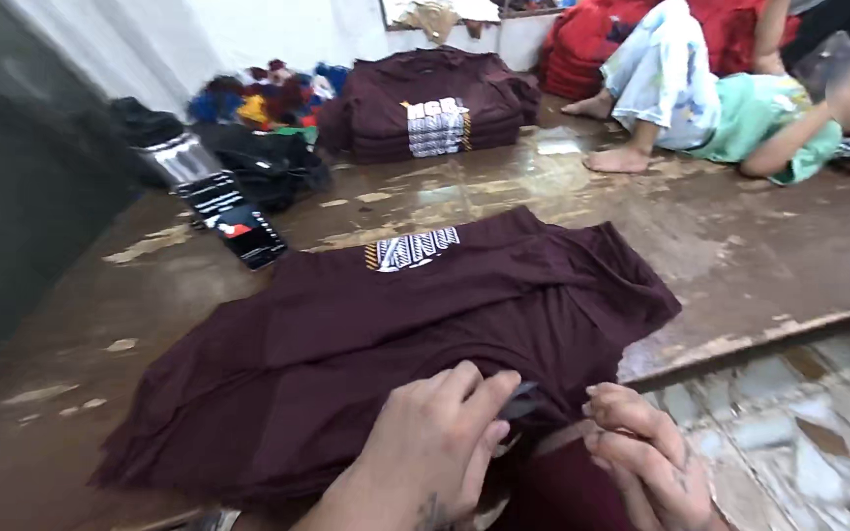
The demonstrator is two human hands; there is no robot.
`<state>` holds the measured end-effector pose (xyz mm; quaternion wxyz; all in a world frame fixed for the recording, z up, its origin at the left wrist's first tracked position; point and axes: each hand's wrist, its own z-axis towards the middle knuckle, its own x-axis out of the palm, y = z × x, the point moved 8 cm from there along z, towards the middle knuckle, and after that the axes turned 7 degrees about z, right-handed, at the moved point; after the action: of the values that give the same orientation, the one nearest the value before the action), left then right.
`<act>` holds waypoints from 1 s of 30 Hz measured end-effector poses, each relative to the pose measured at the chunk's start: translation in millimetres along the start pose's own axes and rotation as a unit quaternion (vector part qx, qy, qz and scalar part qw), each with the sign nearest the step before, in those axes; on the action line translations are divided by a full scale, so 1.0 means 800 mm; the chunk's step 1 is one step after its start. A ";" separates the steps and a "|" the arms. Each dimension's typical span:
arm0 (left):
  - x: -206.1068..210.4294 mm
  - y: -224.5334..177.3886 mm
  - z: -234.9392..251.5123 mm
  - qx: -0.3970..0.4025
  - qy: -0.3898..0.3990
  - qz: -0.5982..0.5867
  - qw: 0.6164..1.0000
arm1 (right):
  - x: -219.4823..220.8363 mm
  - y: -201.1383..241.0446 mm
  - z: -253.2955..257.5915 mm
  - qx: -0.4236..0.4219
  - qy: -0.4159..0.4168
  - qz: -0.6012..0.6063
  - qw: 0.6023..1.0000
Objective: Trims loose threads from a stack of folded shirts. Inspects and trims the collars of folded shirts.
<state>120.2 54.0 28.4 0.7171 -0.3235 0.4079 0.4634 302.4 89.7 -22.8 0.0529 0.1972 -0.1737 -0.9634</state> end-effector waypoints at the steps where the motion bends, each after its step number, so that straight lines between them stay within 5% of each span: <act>1: -0.001 -0.010 -0.002 0.028 -0.011 -0.005 1.000 | 0.000 0.001 0.000 -0.002 -0.010 -0.002 1.000; 5: 0.006 -0.035 -0.009 0.079 -0.050 0.015 0.995 | 0.003 0.008 0.007 -0.005 -0.033 -0.013 0.999; 9: 0.001 -0.023 -0.006 0.043 -0.055 0.018 0.997 | 0.008 0.024 0.013 -0.028 -0.010 0.016 0.999; 12: -0.037 0.023 -0.014 -0.085 -0.068 -0.057 0.992 | 0.048 0.050 0.018 -0.001 0.134 0.109 0.985; 15: -0.077 0.101 -0.050 -0.283 -0.111 -0.163 0.939 | 0.094 0.073 0.017 -0.014 0.276 0.172 0.946; 18: -0.068 0.127 -0.083 -0.396 0.034 -0.157 0.904 | 0.113 0.072 0.036 -0.077 0.225 0.202 0.950; 20: -0.037 0.104 -0.100 -0.399 0.201 -0.096 0.889 | 0.129 0.065 0.053 -0.114 0.117 0.196 0.967; 22: -0.011 0.088 -0.117 -0.396 0.259 -0.058 0.879 | 0.150 0.054 0.068 -0.113 0.080 0.178 0.974; 26: -0.032 0.095 -0.144 -0.401 -0.055 -0.170 0.898 | 0.176 0.045 0.092 -0.006 0.168 0.139 0.976; 30: -0.003 0.083 -0.175 -0.372 -0.245 -0.463 0.766 | 0.192 0.030 0.075 -0.037 0.138 0.106 0.984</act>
<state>18.2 -41.3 -39.4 0.7433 -0.5903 -0.1852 0.2544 138.2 60.0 -18.1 0.1852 0.3068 -0.1493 -0.9216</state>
